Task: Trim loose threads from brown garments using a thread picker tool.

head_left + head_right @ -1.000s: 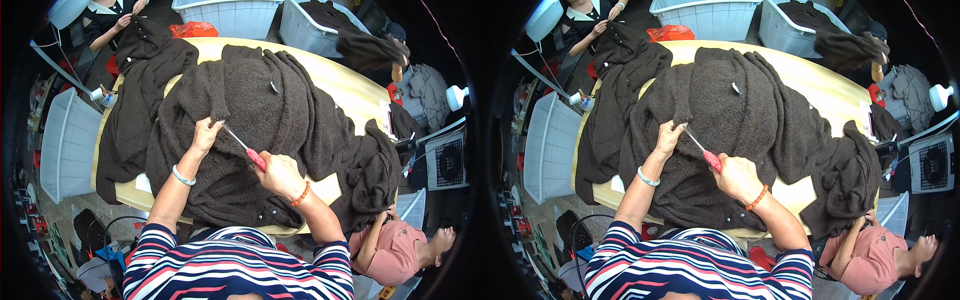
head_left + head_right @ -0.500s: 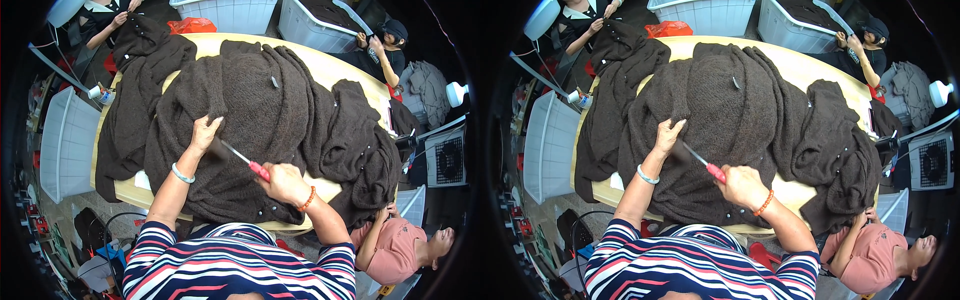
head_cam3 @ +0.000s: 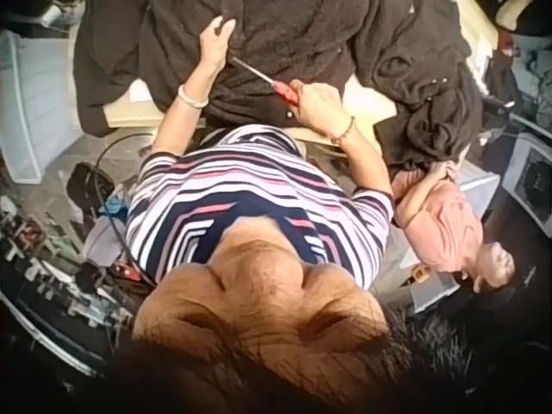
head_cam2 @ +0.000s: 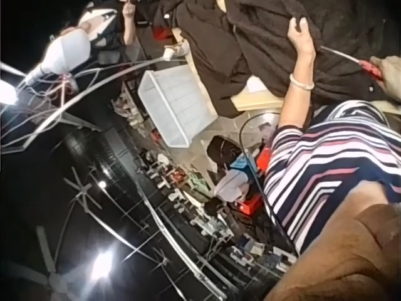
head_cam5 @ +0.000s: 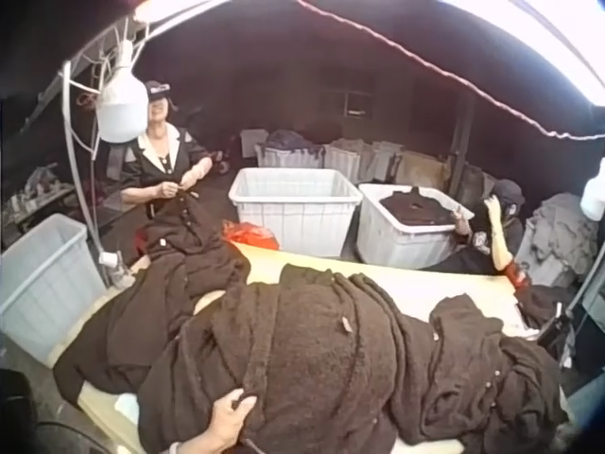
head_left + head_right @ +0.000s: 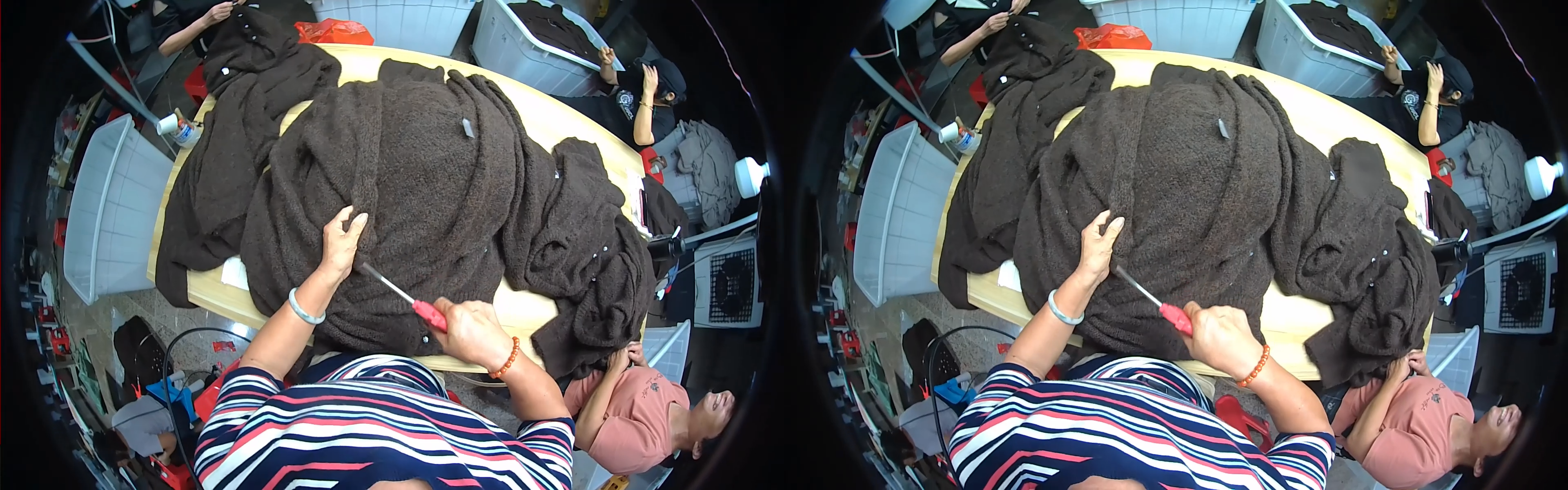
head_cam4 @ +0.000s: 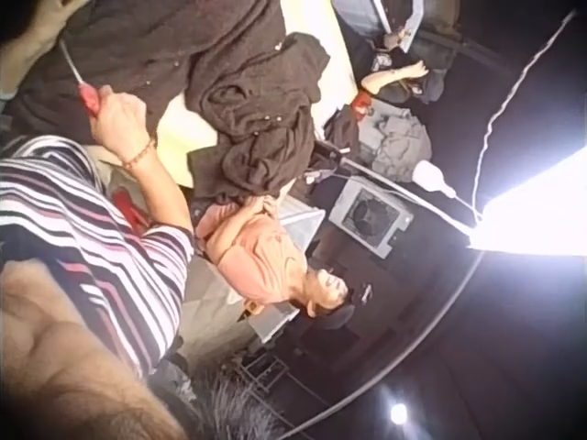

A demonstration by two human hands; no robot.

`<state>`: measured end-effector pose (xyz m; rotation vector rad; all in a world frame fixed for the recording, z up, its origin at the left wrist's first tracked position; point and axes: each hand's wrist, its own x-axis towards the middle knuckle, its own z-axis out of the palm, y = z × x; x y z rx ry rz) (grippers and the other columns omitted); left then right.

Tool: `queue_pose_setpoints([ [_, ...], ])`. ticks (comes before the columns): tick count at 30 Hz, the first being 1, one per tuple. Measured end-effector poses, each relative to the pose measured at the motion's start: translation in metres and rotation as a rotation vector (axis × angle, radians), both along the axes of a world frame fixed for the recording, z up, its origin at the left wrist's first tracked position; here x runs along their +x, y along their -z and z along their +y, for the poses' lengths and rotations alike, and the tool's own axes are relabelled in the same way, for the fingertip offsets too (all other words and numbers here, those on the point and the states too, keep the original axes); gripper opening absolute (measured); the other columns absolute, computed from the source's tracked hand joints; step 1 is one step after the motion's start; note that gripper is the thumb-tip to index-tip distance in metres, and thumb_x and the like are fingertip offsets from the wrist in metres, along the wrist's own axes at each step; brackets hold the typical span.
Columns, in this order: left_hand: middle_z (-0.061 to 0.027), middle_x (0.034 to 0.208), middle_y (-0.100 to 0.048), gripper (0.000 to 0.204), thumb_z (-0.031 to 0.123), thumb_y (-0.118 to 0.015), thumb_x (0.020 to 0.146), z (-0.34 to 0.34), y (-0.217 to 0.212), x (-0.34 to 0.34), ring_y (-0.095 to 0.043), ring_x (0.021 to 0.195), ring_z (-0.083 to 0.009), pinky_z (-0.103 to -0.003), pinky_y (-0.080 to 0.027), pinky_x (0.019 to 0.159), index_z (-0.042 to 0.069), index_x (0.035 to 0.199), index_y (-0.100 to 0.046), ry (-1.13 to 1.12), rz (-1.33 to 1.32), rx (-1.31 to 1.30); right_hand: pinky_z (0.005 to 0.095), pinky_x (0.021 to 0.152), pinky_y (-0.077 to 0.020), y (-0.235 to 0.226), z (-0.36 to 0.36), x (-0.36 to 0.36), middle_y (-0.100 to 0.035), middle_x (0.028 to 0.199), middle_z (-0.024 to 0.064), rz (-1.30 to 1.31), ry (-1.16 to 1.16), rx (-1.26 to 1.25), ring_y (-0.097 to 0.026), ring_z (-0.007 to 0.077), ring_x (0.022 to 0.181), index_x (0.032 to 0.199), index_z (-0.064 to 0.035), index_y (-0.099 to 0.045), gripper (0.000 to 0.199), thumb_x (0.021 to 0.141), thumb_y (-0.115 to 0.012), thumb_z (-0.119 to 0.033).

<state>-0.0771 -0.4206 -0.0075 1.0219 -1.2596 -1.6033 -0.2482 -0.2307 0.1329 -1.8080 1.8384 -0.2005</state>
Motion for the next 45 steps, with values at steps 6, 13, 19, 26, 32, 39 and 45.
queue_pose_setpoints([
  [6, -0.0023, 0.1, -0.065, 0.022, 0.012, -0.061, 0.094, 0.012, 0.009, 0.015, -0.06, 0.086, -0.0095, -0.024, -0.05, 0.078, -0.001, 0.112, -0.062, -0.007, 0.223, 0.149, 0.0471, 0.062, -0.0505, -0.005, -0.001, -0.003, -0.062, 0.062, 0.0188, 0.055, 0.153, -0.018, -0.064, 0.0379, 0.064, 0.086, -0.0073, -0.06, 0.021, 0.083, -0.066, -0.027],
  [13, -0.0005, 0.098, -0.064, 0.018, 0.013, -0.057, 0.096, 0.034, 0.023, 0.021, -0.056, 0.085, -0.0081, -0.024, -0.047, 0.079, -0.002, 0.105, -0.062, -0.058, 0.195, 0.129, 0.0482, 0.062, -0.0499, -0.007, 0.006, 0.006, -0.061, 0.063, 0.0195, 0.009, 0.125, -0.001, -0.063, 0.0393, 0.064, 0.087, -0.0072, -0.061, 0.023, 0.083, -0.067, -0.029],
  [19, 0.0009, 0.094, -0.065, 0.018, 0.015, -0.06, 0.095, 0.039, 0.029, 0.027, -0.058, 0.082, -0.0085, -0.023, -0.048, 0.077, -0.001, 0.103, -0.065, -0.008, 0.243, 0.216, 0.0473, 0.061, -0.0508, 0.0, 0.024, 0.016, -0.062, 0.063, 0.0196, -0.011, -0.085, 0.02, -0.064, 0.0384, 0.062, 0.087, -0.0062, -0.062, 0.022, 0.082, -0.067, -0.027],
  [26, 0.0027, 0.086, -0.064, 0.016, 0.014, -0.064, 0.092, 0.033, -0.039, 0.089, -0.054, 0.074, -0.0047, -0.022, -0.047, 0.067, -0.001, 0.096, -0.066, -0.104, -0.128, -0.037, 0.0478, 0.064, -0.048, -0.001, 0.032, -0.009, -0.061, 0.067, 0.0198, 0.006, 0.22, 0.004, -0.062, 0.0409, 0.067, 0.087, -0.0072, -0.058, 0.017, 0.083, -0.065, -0.022],
  [32, -0.0058, 0.105, -0.068, 0.032, 0.022, -0.069, 0.088, 0.01, -0.014, 0.2, -0.06, 0.092, -0.0118, -0.026, -0.049, 0.082, -0.002, 0.108, -0.064, -0.137, -0.734, -0.141, 0.0477, 0.065, -0.047, 0.014, 0.038, -0.014, -0.06, 0.068, 0.021, 0.008, 0.245, 0.055, -0.061, 0.0426, 0.071, 0.085, -0.0068, -0.056, 0.02, 0.082, -0.066, -0.024],
  [39, -0.0298, 0.139, -0.035, 0.104, 0.035, -0.083, 0.065, 0.076, 0.004, 0.124, -0.038, 0.131, -0.0392, -0.04, -0.034, 0.109, -0.005, 0.143, -0.027, -0.026, -0.839, -0.02, 0.0495, 0.061, -0.0485, 0.019, 0.024, -0.001, -0.061, 0.066, 0.0207, 0.053, 0.151, 0.038, -0.063, 0.0413, 0.068, 0.084, -0.0083, -0.056, 0.019, 0.084, -0.064, -0.025],
  [45, -0.0093, 0.108, -0.064, 0.044, 0.004, -0.068, 0.075, 0.048, -0.044, 0.164, -0.059, 0.096, -0.0154, -0.029, -0.049, 0.086, -0.006, 0.116, -0.056, -0.214, -0.198, 0.014, 0.0465, 0.063, -0.0461, 0.028, 0.014, -0.003, -0.06, 0.069, 0.0198, 0.024, 0.213, 0.034, -0.06, 0.0418, 0.07, 0.083, -0.0068, -0.056, 0.022, 0.082, -0.068, -0.026],
])
